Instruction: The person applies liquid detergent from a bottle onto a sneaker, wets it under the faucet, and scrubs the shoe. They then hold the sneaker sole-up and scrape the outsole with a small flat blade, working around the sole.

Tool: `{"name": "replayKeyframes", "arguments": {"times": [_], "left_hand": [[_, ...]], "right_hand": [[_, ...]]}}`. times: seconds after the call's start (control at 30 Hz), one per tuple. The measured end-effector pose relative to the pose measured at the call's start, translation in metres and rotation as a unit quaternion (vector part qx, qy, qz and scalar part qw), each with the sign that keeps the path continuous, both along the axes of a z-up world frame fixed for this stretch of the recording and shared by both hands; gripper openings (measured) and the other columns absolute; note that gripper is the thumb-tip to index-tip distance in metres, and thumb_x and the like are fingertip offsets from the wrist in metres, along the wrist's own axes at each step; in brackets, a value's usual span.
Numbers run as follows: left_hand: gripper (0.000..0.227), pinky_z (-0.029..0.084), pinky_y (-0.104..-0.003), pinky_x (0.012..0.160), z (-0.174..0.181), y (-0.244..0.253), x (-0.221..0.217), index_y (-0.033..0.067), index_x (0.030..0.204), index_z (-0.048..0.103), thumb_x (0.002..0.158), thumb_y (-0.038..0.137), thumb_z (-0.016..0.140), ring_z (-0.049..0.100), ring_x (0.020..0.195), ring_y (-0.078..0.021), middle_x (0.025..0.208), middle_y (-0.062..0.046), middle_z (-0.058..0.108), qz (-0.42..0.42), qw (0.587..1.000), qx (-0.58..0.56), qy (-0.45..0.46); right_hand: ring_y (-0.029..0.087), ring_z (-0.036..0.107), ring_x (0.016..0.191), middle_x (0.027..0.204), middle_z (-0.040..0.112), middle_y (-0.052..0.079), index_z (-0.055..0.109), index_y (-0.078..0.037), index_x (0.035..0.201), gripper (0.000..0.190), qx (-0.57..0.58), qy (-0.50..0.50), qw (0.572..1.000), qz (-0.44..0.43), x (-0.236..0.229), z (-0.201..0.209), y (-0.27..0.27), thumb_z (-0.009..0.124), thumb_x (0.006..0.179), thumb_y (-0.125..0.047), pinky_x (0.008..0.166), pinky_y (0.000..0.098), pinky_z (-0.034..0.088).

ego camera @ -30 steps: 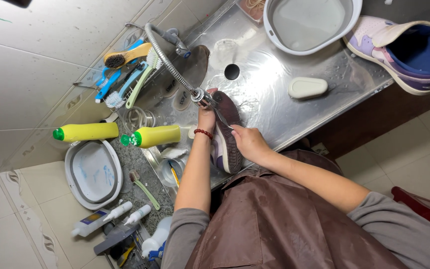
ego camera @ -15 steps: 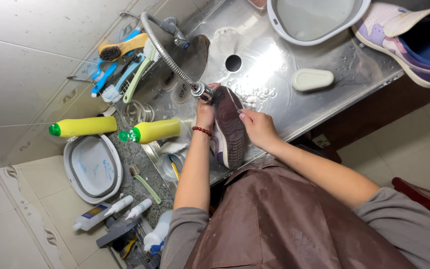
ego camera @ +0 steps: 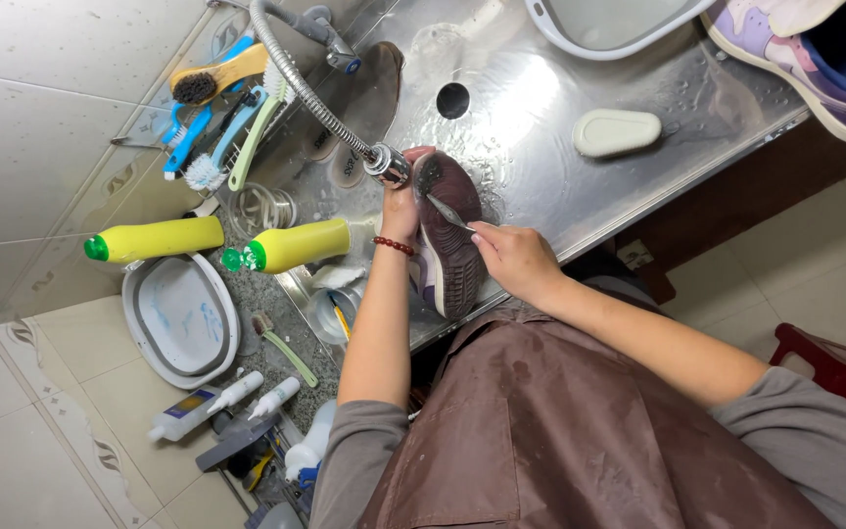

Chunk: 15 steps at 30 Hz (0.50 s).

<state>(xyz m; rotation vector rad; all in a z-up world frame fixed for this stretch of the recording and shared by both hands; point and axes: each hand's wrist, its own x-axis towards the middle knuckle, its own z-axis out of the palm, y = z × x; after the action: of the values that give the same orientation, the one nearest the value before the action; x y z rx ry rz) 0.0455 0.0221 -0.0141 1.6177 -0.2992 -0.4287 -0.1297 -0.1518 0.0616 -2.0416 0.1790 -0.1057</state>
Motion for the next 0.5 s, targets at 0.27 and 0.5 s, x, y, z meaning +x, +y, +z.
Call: {"name": "replayKeyframes", "arguments": {"times": [0.27,0.5], "left_hand": [[0.039,0.045,-0.035,0.112,0.001,0.003,-0.001,0.0002,0.125,0.067,0.111,0.024,0.040,0.061,0.123,-0.0210,0.128,-0.011,0.067,0.004,1.000,-0.002,0.001],[0.038,0.047,-0.035,0.110,0.010,0.000,-0.002,0.0004,0.124,0.067,0.112,0.024,0.039,0.062,0.122,-0.0212,0.128,-0.010,0.068,0.021,0.999,-0.027,0.039]], "right_hand": [[0.038,0.070,0.075,0.081,0.070,0.017,0.072,-0.009,0.118,0.025,-0.043,0.016,0.999,0.005,0.001,0.015,0.001,0.063,0.098,-0.021,0.066,0.0470,0.055],[0.038,0.070,0.074,0.079,0.070,0.016,0.073,-0.011,0.117,0.024,-0.062,0.011,0.998,-0.001,0.000,0.020,0.000,0.064,0.098,-0.022,0.065,0.0477,0.055]]}}
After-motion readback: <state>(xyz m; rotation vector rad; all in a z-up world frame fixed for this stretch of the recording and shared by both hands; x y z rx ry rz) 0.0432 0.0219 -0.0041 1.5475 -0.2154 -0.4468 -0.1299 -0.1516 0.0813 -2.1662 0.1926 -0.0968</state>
